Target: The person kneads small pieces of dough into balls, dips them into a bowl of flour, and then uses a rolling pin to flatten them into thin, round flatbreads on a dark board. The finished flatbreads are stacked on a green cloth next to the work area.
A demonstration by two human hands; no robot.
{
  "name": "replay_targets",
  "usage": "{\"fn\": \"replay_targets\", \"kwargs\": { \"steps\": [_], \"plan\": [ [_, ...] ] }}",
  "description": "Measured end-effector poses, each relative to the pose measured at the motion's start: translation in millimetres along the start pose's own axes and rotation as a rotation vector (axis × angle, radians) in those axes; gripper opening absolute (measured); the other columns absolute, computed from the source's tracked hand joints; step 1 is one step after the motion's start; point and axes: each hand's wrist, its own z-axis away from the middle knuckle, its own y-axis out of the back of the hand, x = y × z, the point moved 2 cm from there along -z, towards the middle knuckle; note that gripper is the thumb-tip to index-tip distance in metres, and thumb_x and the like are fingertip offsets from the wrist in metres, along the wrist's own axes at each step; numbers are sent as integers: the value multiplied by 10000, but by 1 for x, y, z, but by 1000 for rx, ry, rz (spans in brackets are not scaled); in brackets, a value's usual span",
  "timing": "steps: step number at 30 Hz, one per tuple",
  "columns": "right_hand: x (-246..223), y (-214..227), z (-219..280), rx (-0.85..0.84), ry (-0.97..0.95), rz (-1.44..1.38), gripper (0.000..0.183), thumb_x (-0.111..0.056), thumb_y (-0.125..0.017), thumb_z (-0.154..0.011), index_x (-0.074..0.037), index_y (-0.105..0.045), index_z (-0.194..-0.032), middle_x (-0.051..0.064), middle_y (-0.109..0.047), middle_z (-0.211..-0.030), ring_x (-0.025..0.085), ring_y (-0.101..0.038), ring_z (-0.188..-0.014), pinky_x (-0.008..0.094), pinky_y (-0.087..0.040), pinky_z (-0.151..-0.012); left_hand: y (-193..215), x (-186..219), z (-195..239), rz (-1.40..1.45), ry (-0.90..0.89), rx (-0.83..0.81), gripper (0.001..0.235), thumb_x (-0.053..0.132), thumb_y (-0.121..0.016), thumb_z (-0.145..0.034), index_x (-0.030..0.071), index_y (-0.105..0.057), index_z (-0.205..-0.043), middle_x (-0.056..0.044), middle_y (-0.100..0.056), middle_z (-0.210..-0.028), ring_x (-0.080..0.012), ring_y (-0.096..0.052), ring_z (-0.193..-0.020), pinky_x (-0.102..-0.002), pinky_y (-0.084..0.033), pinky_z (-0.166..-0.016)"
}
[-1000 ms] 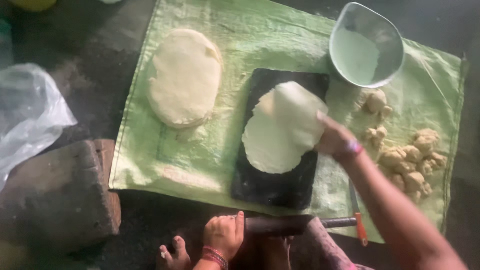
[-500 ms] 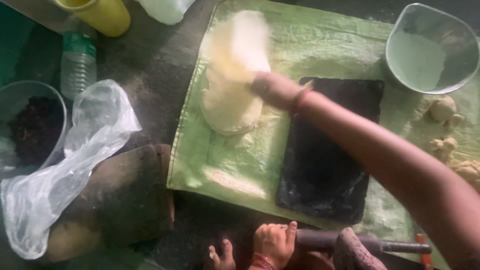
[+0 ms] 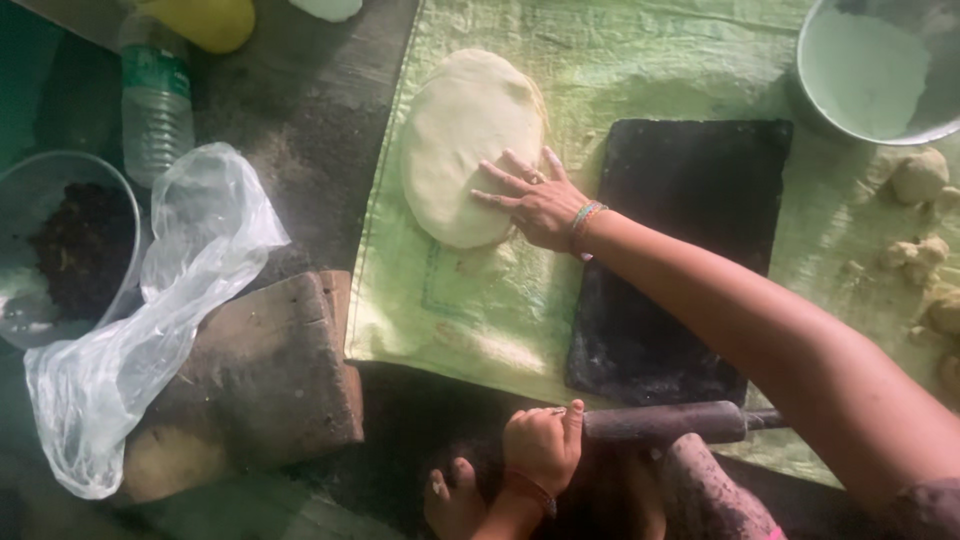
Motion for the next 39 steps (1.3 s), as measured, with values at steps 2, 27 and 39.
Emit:
{"fn": "replay_targets", "kwargs": {
  "steps": [2, 27, 39],
  "plan": [
    [2, 2, 8, 22, 1, 4, 761, -228, -589, -887, -387, -322, -1583, 23, -128, -1704, 370, -106, -1558, 754, -64, -1144, -1, -2, 1, -17, -8, 13, 504, 307, -498, -1032, 62, -674, -628, -176, -677, -651, -391, -654, -637, -511, -497, -656],
    [217, -52, 463, 746, -1476, 306, 341, -233, -660, -920, -160, -672, -1253, 252, -449, -1469, 442, -420, -1367, 574, -315, -1107, 74, -49, -76, 574, 271, 491, 656, 518, -297, -1138, 22, -700, -993, -92, -708, -883, -213, -669, -855, -336, -525, -829],
    [241, -21, 542, 1808, -1065, -1522, 162, -259, -671, -863, -139, -663, -971, 97, -638, -924, 254, -640, -857, 377, -526, -764, 82, 3, -100, 1825, 764, 525, 721, 671, -371, -1067, 35, -710, -1066, -86, -706, -895, -203, -605, -817, -377, -505, -801]
  ]
}}
